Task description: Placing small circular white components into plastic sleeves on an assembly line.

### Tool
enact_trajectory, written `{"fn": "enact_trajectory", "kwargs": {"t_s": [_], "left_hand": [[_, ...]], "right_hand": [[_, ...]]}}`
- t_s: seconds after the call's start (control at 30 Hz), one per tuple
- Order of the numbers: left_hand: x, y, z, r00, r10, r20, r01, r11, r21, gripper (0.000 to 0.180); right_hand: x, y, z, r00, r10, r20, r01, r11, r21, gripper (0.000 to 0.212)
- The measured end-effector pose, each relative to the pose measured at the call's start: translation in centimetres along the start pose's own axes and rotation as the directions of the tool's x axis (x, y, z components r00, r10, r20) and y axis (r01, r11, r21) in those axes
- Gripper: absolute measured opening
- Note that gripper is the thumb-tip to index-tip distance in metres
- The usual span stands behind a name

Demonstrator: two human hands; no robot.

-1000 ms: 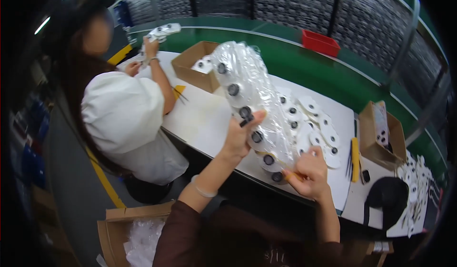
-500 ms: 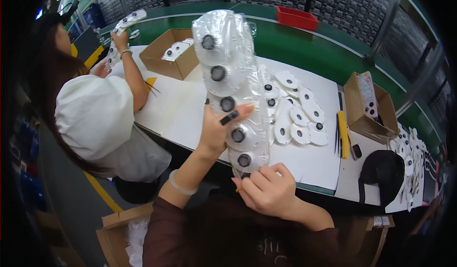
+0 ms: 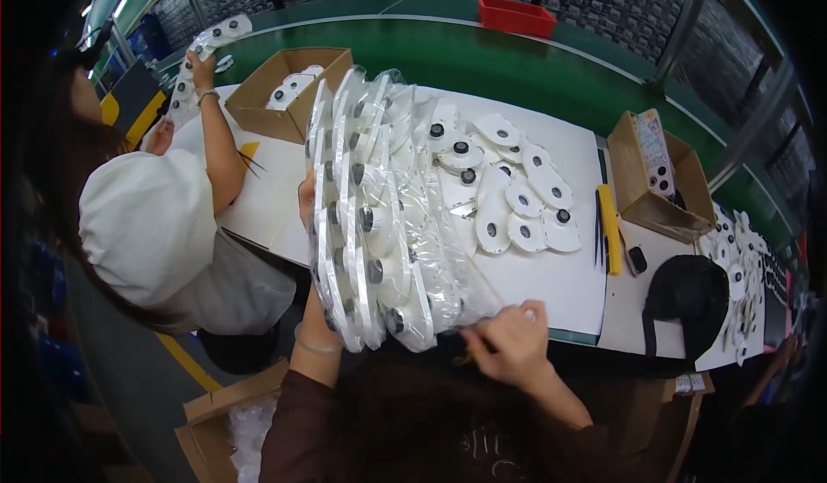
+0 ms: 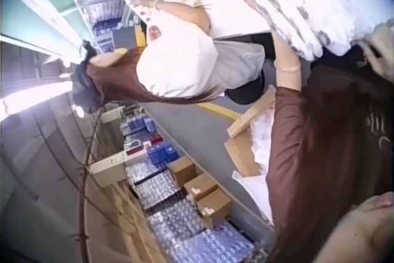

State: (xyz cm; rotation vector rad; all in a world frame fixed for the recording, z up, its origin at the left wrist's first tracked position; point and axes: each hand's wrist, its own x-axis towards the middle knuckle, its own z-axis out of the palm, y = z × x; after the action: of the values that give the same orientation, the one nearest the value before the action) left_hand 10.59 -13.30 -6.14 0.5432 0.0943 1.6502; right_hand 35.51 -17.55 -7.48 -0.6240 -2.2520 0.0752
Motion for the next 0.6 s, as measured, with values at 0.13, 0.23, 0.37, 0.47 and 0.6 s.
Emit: {"fn": "enact_trajectory", "kwargs": {"t_s": [0.13, 0.23, 0.37, 0.47, 0.6], "left_hand": [[-0.2, -0.8, 0.1, 1.0, -0.008, 0.01, 0.008, 1.0, -0.014, 0.03], [0.1, -1.6, 0.4, 1.0, -0.016, 0.024, 0.016, 0.999, -0.028, 0.03], [0.5, -2.1, 0.9, 0.999, -0.018, 0.037, 0.019, 0.999, -0.035, 0.03], [0.6, -3.1, 1.0, 0.999, -0.025, 0.047, 0.027, 0.998, -0.05, 0.03], [1.1, -5.1, 1.9, 0.996, -0.037, 0.079, 0.044, 0.995, -0.085, 0.03]], "right_hand": [[1.2, 0.8, -1.9, 0.984, 0.171, 0.043, -0.174, 0.982, 0.074, 0.024], [1.8, 2.1, -4.2, 0.996, 0.046, 0.072, -0.063, 0.968, 0.244, 0.025], [2.4, 1.6, -6.4, 0.988, -0.074, 0.133, 0.022, 0.935, 0.355, 0.02], [2.2, 1.4, -7.5, 0.928, -0.006, 0.374, -0.119, 0.943, 0.31, 0.013], [3.0, 2.5, -8.0, 0.892, -0.272, 0.36, -0.001, 0.797, 0.604, 0.012]]}}
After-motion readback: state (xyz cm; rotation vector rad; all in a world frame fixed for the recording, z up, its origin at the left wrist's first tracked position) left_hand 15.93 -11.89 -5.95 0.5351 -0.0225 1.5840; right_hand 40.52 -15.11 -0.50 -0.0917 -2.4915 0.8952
